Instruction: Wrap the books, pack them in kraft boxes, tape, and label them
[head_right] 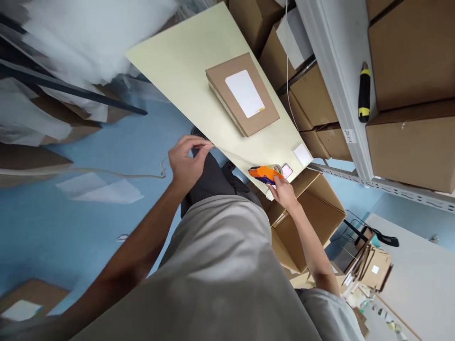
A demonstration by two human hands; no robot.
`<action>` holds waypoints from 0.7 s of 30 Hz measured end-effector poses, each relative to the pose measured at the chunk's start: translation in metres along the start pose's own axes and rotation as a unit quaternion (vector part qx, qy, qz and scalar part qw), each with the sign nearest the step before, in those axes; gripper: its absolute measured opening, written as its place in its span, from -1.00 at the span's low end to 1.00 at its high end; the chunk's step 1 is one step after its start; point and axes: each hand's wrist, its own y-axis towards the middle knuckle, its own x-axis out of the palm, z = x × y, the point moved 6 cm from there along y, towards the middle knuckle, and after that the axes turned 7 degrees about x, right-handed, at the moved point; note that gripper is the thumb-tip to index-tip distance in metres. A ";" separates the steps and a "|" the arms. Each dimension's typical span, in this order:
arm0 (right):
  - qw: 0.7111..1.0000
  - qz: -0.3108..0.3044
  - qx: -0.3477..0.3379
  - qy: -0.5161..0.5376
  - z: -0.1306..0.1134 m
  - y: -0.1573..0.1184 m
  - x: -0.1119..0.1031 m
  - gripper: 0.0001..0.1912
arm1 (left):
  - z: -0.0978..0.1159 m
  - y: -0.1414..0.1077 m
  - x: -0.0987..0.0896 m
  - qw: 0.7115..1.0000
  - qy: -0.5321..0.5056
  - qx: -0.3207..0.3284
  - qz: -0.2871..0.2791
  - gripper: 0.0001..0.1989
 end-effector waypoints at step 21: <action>0.952 0.053 0.297 -0.050 0.006 0.055 0.107 -0.47 | -0.140 0.045 0.109 0.989 -0.060 -0.091 0.096 -0.69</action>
